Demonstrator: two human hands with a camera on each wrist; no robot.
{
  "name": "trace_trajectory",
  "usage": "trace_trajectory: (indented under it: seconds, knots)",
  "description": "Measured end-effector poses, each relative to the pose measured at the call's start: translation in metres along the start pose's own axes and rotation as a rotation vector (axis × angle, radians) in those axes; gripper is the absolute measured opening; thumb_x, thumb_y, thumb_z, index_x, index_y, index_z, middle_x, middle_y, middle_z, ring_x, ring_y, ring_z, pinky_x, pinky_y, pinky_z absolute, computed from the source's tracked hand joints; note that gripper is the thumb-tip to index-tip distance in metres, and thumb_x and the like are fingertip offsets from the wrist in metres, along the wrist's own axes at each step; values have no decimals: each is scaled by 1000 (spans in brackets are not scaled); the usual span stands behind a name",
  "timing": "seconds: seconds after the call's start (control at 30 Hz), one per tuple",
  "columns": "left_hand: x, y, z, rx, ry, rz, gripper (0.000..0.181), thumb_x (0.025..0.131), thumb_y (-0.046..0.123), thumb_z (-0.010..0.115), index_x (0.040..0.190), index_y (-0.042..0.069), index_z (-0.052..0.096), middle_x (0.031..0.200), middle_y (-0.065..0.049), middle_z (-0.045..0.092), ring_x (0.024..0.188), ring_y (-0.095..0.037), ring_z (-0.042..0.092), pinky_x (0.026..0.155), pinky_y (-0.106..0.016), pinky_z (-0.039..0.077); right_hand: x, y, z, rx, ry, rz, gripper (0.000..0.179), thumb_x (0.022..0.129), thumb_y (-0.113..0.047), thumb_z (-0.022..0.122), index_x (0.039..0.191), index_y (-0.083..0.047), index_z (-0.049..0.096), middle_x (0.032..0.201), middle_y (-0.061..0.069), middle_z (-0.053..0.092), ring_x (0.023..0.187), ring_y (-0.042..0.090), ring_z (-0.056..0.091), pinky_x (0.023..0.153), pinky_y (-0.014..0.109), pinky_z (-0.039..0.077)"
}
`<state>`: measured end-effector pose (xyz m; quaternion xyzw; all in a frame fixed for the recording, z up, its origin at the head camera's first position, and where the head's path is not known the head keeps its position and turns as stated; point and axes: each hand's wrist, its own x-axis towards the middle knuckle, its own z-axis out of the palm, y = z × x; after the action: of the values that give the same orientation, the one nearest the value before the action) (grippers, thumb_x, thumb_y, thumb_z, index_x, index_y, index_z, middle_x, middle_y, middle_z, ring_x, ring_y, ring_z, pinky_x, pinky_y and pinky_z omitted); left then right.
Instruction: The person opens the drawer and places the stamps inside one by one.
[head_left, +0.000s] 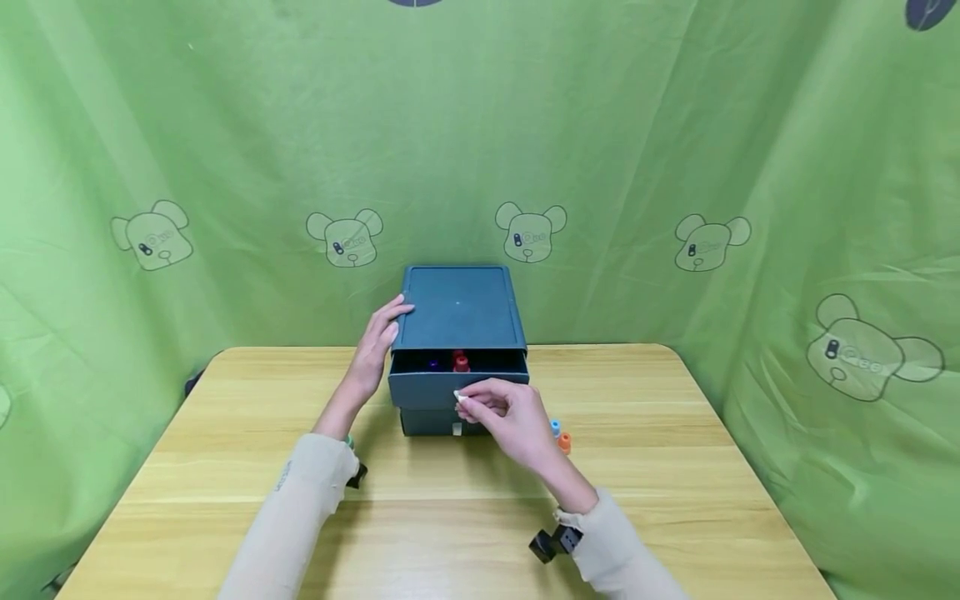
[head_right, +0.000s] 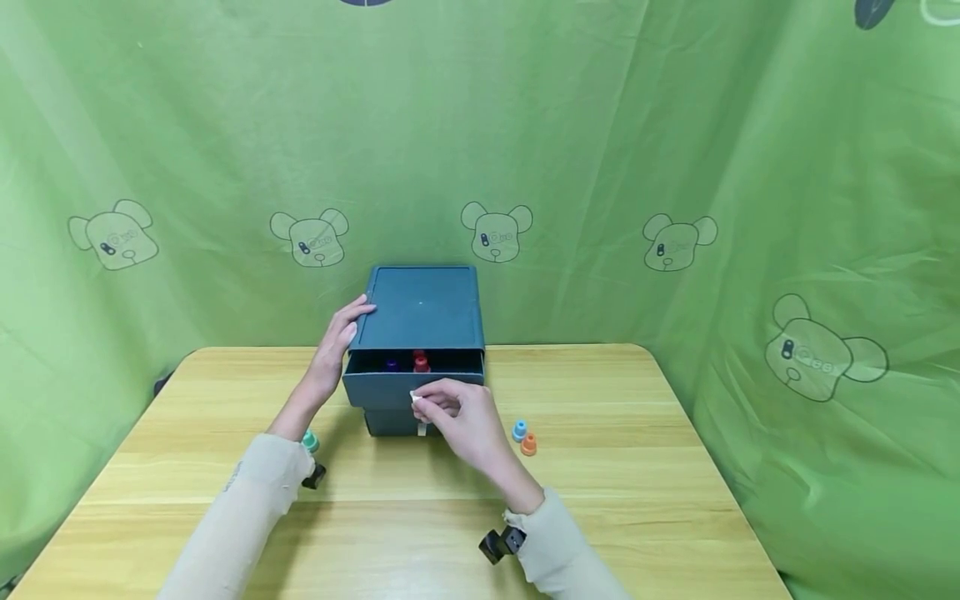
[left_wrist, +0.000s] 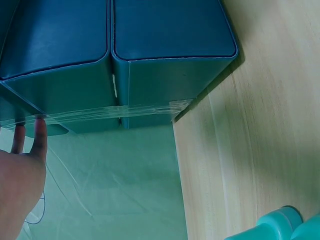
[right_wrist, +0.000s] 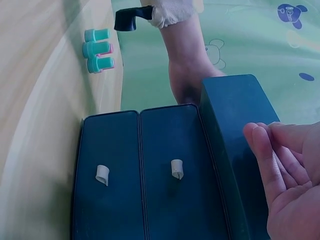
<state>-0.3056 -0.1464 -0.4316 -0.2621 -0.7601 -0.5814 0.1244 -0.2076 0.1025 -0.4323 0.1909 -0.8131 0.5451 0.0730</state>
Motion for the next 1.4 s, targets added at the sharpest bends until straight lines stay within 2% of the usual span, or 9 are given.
trace_trajectory:
  seconds: [0.13,0.23,0.43,0.5,0.67,0.77,0.97,1.17,1.4]
  knots:
    - [0,0,0,-7,-5,3,44,110,17,35,148,-1,50,168,-20,29,157,-37,22,125,-63,16,7,3,-1,13,8,-7,12,97,-13,72,107,-11,79,93,4,81,83,17,78,74,32,63]
    - [0,1,0,-17,-1,10,44,110,16,35,147,-2,50,168,-21,29,157,-37,22,125,-62,16,11,5,-1,32,4,-11,13,97,-14,72,107,-10,79,94,5,81,85,24,79,75,33,63]
    - [0,3,1,-16,1,10,44,110,16,35,147,-2,50,168,-20,29,157,-38,22,125,-63,16,18,9,-1,69,4,-4,13,97,-13,72,108,-9,78,94,8,81,87,36,78,77,44,63]
    - [0,3,1,-12,1,6,44,110,15,34,147,-2,49,168,-20,29,157,-38,22,125,-63,16,20,10,-1,65,7,-3,13,97,-12,72,108,-8,78,94,8,81,87,35,78,77,43,63]
    - [-1,3,1,-6,7,7,44,110,14,34,147,-2,50,167,-20,29,157,-38,22,125,-63,16,25,12,-1,38,22,-4,13,98,-11,71,108,-7,78,94,8,81,85,26,79,74,28,63]
    - [-1,2,2,-4,9,8,44,110,15,34,147,-2,50,167,-20,29,157,-37,22,125,-63,17,28,13,-1,32,28,-2,13,98,-10,71,108,-6,78,94,8,81,84,23,79,74,25,62]
    - [-2,2,2,2,16,9,44,110,15,34,147,-1,50,167,-19,30,157,-37,23,125,-63,17,31,13,0,38,32,-3,13,97,-8,72,107,-5,78,94,9,80,83,20,79,74,26,63]
    - [-2,1,1,4,18,0,44,109,16,35,147,-1,50,168,-19,30,157,-36,22,125,-64,16,34,12,1,60,35,3,15,96,-7,72,109,-1,77,95,16,79,85,28,79,76,31,63]
    - [-1,1,1,2,12,6,44,111,16,34,147,-1,50,168,-19,29,157,-37,22,125,-63,16,36,14,1,59,52,0,12,96,-8,72,106,-4,78,92,11,80,84,30,79,75,32,63]
